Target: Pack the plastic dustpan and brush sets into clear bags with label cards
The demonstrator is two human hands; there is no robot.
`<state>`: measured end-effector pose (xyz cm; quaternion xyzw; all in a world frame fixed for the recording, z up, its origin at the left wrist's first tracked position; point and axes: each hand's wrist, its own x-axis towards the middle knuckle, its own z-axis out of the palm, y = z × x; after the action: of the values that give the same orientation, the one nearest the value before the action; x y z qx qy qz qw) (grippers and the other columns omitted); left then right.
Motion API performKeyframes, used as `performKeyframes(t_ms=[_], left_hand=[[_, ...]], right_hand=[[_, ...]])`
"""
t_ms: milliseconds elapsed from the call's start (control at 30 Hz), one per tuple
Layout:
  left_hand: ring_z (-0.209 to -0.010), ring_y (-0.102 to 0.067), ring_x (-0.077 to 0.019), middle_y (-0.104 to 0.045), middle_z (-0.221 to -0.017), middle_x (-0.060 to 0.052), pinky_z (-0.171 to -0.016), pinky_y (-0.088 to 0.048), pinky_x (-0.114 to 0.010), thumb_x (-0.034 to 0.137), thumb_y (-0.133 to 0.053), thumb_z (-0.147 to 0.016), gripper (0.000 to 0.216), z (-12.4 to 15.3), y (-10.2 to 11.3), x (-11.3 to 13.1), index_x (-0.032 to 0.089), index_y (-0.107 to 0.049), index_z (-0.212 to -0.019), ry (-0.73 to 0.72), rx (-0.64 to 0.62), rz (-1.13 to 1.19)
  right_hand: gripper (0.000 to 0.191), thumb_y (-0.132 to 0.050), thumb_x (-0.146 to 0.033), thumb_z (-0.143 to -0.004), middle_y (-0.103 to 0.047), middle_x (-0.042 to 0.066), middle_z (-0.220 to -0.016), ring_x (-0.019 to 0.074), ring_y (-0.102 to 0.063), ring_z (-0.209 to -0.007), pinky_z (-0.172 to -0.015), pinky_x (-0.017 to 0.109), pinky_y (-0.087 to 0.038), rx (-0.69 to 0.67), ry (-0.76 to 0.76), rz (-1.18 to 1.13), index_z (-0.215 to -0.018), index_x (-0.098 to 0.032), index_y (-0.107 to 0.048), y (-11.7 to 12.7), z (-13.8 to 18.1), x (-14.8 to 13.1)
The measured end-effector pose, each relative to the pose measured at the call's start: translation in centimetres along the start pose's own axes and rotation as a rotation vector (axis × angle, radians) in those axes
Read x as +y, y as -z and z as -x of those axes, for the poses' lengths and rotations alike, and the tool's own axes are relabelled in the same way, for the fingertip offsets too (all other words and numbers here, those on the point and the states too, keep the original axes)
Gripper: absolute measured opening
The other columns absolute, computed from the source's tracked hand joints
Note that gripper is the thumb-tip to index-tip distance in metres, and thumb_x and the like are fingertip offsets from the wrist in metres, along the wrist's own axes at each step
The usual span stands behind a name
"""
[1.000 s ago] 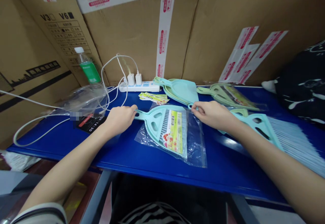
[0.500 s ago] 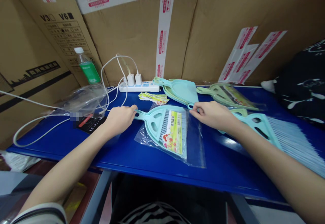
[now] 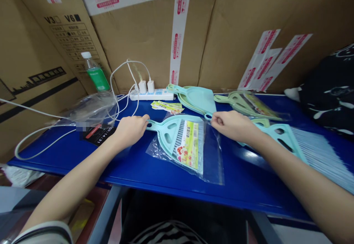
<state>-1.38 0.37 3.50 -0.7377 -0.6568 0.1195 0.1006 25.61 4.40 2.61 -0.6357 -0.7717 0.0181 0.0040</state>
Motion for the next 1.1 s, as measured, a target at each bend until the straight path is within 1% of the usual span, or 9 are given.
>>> performKeyframes(t_ms=[133, 200, 267, 367, 500, 667, 933, 1100], left_hand=[[-0.091, -0.069, -0.0304, -0.072, -0.100, -0.012, -0.072, -0.050, -0.037, 0.026, -0.029, -0.096, 0.035, 0.1, 0.2, 0.1, 0.019, -0.055, -0.119, 0.011, 0.018, 0.013], [-0.090, -0.069, -0.0298, -0.072, -0.100, -0.011, -0.072, -0.050, -0.037, 0.026, -0.030, -0.096, 0.035, 0.2, 0.2, 0.2, 0.019, -0.055, -0.119, 0.013, 0.032, 0.012], [-0.090, -0.070, -0.0291, -0.072, -0.100, -0.011, -0.071, -0.050, -0.036, 0.026, -0.031, -0.096, 0.035, 0.2, 0.3, 0.1, 0.020, -0.056, -0.119, 0.003, 0.054, 0.013], [-0.089, -0.070, -0.0275, -0.073, -0.100, -0.009, -0.070, -0.050, -0.034, 0.025, -0.032, -0.095, 0.033, 0.3, 0.3, 0.1, 0.020, -0.056, -0.118, -0.041, 0.084, 0.017], [-0.086, -0.070, -0.0240, -0.073, -0.096, -0.007, -0.070, -0.050, -0.031, 0.023, -0.033, -0.095, 0.031, 0.3, 0.1, 0.1, 0.020, -0.057, -0.114, -0.146, 0.110, 0.017], [-0.081, -0.070, -0.0216, -0.073, -0.098, -0.005, -0.065, -0.048, -0.029, 0.023, -0.034, -0.095, 0.029, 0.2, -0.4, -0.1, 0.019, -0.058, -0.110, -0.254, 0.192, 0.019], [-0.073, -0.069, -0.0210, -0.074, -0.091, -0.003, -0.056, -0.042, -0.028, 0.022, -0.036, -0.094, 0.026, 0.0, -0.7, -0.3, 0.018, -0.059, -0.106, -0.301, 0.240, 0.017], [-0.072, -0.069, -0.0200, -0.074, -0.091, -0.003, -0.054, -0.040, -0.027, 0.022, -0.036, -0.094, 0.026, 0.1, -0.8, -0.4, 0.018, -0.059, -0.105, -0.306, 0.247, 0.022]], right_hand=[[0.023, -0.040, -0.031, -0.087, -0.067, 0.003, -0.069, 0.0195, -0.059, -0.063, -0.051, 0.026, -0.033, 0.004, 0.018, -0.050, -0.073, -0.023, -0.056, -0.1, 0.0, 0.0], [0.019, -0.042, -0.031, -0.086, -0.066, 0.002, -0.066, 0.0186, -0.059, -0.061, -0.050, 0.026, -0.033, 0.005, 0.054, -0.079, -0.080, -0.023, -0.059, -0.1, -0.1, 0.1], [0.016, -0.045, -0.028, -0.083, -0.065, 0.001, -0.064, 0.0178, -0.059, -0.060, -0.049, 0.025, -0.032, 0.010, 0.089, -0.088, -0.082, -0.023, -0.060, -0.3, -0.1, 0.3], [0.014, -0.048, -0.026, -0.080, -0.064, -0.001, -0.062, 0.0171, -0.058, -0.059, -0.049, 0.025, -0.032, 0.024, 0.114, -0.085, -0.083, -0.023, -0.062, -0.6, -0.3, 0.6], [0.015, -0.051, -0.025, -0.079, -0.063, -0.001, -0.062, 0.0170, -0.058, -0.059, -0.049, 0.025, -0.032, 0.042, 0.130, -0.074, -0.085, -0.023, -0.064, -0.8, -0.5, 0.7], [0.018, -0.049, -0.025, -0.080, -0.062, -0.002, -0.059, 0.0162, -0.057, -0.057, -0.047, 0.024, -0.030, 0.046, 0.123, -0.075, -0.086, -0.023, -0.066, -0.8, -0.5, 0.8], [0.023, -0.046, -0.024, -0.081, -0.057, -0.003, -0.049, 0.0150, -0.054, -0.049, -0.045, 0.024, -0.028, 0.063, 0.180, -0.091, -0.088, -0.024, -0.068, -1.1, -0.6, 1.0], [0.021, -0.046, -0.021, -0.081, -0.061, -0.002, -0.056, 0.0156, -0.055, -0.054, -0.047, 0.024, -0.029, 0.025, 0.131, -0.071, -0.085, -0.023, -0.066, -0.7, -0.4, 0.6]])
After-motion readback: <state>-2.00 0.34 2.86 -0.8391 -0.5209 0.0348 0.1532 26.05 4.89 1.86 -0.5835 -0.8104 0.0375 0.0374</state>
